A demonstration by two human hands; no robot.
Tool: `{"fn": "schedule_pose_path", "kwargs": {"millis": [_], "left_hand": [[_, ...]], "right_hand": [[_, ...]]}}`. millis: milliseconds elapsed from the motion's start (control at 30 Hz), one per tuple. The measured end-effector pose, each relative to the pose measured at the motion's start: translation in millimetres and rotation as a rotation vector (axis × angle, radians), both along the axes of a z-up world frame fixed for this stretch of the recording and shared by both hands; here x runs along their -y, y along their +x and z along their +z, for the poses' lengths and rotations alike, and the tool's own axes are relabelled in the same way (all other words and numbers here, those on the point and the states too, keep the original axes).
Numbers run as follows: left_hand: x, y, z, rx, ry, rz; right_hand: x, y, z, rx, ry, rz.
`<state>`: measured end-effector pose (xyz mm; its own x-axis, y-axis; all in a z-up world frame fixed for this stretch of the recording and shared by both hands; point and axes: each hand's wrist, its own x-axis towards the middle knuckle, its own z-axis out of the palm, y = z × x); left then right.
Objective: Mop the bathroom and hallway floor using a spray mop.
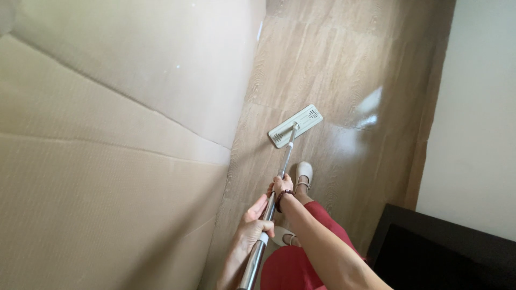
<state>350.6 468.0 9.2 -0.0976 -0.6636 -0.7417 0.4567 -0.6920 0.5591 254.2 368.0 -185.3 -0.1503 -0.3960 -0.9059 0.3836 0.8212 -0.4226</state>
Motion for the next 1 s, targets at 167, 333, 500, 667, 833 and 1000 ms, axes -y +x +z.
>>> {"fn": "schedule_pose_path", "kwargs": {"millis": [167, 333, 500, 667, 833, 1000], "left_hand": [[65.0, -9.6, 17.3, 0.043, -0.063, -0.109], [159.5, -18.9, 12.7, 0.051, -0.104, -0.196], [257.8, -49.2, -13.8, 0.023, -0.240, -0.247], [325.5, -96.9, -6.4, 0.123, -0.240, -0.273], [344.7, -124.7, 5.4, 0.136, -0.231, -0.249], [328.6, -127.4, -16.9, 0.140, -0.174, -0.258]], "right_hand": [[55.4, -12.8, -8.8, 0.130, -0.003, -0.174], [145.0, -31.6, -14.9, 0.164, -0.024, -0.244], [245.3, -70.6, -32.7, 0.237, -0.109, -0.354], [317.5, -114.8, 5.1, 0.194, -0.068, -0.155], [334.8, -142.2, 34.5, 0.314, 0.127, -0.038], [301.5, -156.3, 34.9, 0.268, 0.240, 0.036]]}}
